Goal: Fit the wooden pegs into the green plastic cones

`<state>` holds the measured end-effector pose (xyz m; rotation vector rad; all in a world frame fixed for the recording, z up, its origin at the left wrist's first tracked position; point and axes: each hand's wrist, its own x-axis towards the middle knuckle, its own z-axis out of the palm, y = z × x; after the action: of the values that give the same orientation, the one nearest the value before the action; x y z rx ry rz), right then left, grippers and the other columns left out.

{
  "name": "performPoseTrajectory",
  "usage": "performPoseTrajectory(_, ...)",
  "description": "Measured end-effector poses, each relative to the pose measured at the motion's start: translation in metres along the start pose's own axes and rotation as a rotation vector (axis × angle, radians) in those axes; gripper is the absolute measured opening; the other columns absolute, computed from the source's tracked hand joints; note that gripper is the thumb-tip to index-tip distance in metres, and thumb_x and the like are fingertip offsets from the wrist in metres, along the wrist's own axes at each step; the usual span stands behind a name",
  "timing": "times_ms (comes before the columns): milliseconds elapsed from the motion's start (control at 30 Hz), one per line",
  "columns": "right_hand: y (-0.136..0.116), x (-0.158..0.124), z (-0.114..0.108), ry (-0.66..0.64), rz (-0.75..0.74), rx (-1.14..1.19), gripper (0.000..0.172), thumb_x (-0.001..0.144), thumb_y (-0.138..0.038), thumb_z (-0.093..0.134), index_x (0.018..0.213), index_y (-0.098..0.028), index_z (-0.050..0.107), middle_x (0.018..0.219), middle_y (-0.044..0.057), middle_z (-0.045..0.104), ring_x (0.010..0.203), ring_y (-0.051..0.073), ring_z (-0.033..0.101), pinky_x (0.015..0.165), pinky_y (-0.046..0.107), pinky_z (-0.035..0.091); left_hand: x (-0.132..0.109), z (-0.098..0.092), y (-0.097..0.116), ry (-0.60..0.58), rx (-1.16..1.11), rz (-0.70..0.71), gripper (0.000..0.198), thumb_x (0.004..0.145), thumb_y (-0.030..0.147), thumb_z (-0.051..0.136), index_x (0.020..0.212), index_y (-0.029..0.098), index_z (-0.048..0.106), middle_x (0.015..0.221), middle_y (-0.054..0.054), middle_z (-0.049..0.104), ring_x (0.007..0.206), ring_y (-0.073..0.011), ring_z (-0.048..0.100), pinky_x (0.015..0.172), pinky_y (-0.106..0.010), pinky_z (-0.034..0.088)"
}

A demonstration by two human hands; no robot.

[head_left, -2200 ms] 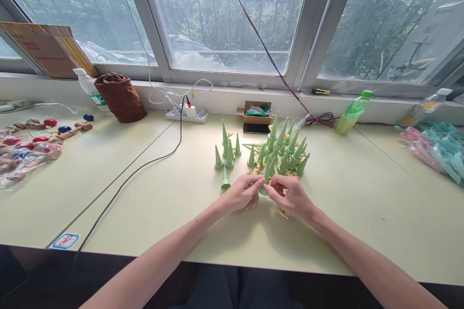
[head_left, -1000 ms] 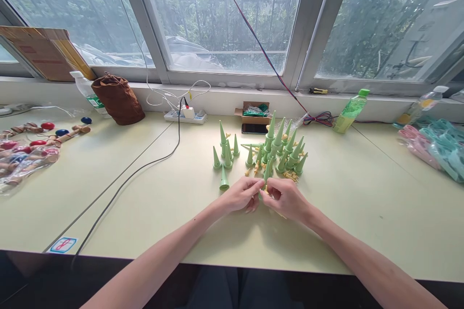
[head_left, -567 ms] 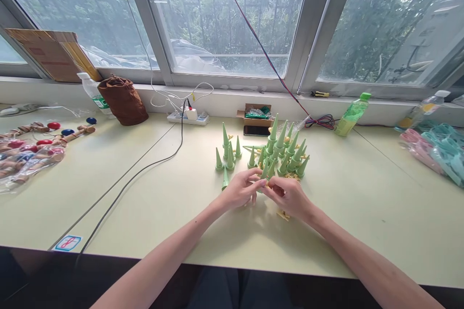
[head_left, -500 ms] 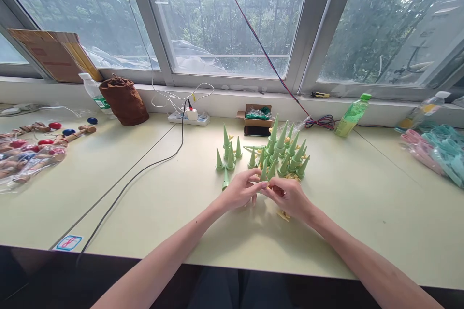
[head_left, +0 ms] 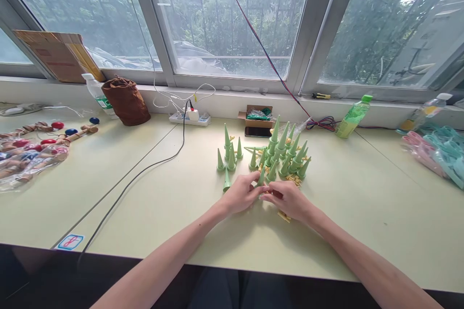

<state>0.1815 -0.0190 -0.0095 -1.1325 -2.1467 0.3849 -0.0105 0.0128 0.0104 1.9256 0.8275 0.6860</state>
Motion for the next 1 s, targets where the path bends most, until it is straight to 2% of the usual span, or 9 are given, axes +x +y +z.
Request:
performPoseTrajectory(233,0.0015,0.0001,0.002,-0.029,0.003,0.019,0.047,0.096,-0.043,0.054,0.059,-0.02,0.036,0.053,-0.006,0.037,0.049,0.01,0.032,0.048,0.024,0.028,-0.0025,0.0019,-0.0039,0.007,0.037,0.022,0.021,0.095,0.033,0.051,0.081,0.017,0.051,0.062,0.003,0.056,0.048,-0.0099,0.053,0.046,-0.02,0.037)
performPoseTrajectory(467,0.0017,-0.0012,0.001,-0.029,0.016,0.012,0.046,0.096,-0.041,0.054,0.059,-0.02,0.037,0.053,-0.006,0.036,0.05,0.01,0.031,0.049,0.024,0.028,-0.0029,0.0029,-0.0047,0.001,-0.017,0.03,0.025,0.095,0.038,0.052,0.083,0.017,0.055,0.07,0.001,0.061,0.045,-0.0086,0.054,0.045,-0.02,0.04)
performPoseTrajectory(600,0.0008,-0.001,0.0008,-0.034,0.014,0.027,0.042,0.096,-0.038,0.055,0.06,-0.019,0.042,0.054,-0.005,0.04,0.05,0.01,0.033,0.049,0.023,0.029,-0.0026,0.0036,-0.0048,-0.006,-0.071,0.021,0.028,0.094,0.043,0.054,0.087,0.016,0.057,0.072,0.0,0.062,0.049,-0.01,0.058,0.047,-0.02,0.044)
performPoseTrajectory(767,-0.0005,-0.0009,0.002,0.015,0.02,0.043,0.042,0.095,-0.043,0.056,0.061,-0.018,0.048,0.053,-0.005,0.042,0.049,0.01,0.033,0.049,0.023,0.029,0.0016,0.0044,-0.0082,-0.054,-0.199,-0.043,0.041,0.093,0.055,0.051,0.097,0.015,0.059,0.065,-0.001,0.06,0.051,-0.0129,0.059,0.041,-0.02,0.043)
performPoseTrajectory(867,-0.0003,-0.0012,0.003,0.062,0.012,0.051,0.045,0.094,-0.048,0.056,0.061,-0.019,0.046,0.052,-0.006,0.038,0.049,0.01,0.03,0.049,0.023,0.029,0.0046,0.0038,-0.0092,-0.084,-0.335,-0.104,0.051,0.095,0.062,0.041,0.097,0.014,0.059,0.058,0.0,0.057,0.045,-0.0136,0.058,0.037,-0.02,0.042)
performPoseTrajectory(1000,-0.0026,-0.0018,0.0035,0.094,-0.008,0.105,0.046,0.094,-0.054,0.055,0.065,-0.019,0.05,0.052,-0.006,0.038,0.049,0.01,0.03,0.048,0.023,0.029,0.0058,0.0029,-0.0072,-0.114,-0.47,-0.158,0.055,0.093,0.066,0.04,0.096,0.014,0.059,0.058,-0.001,0.058,0.046,-0.0139,0.058,0.038,-0.02,0.043)
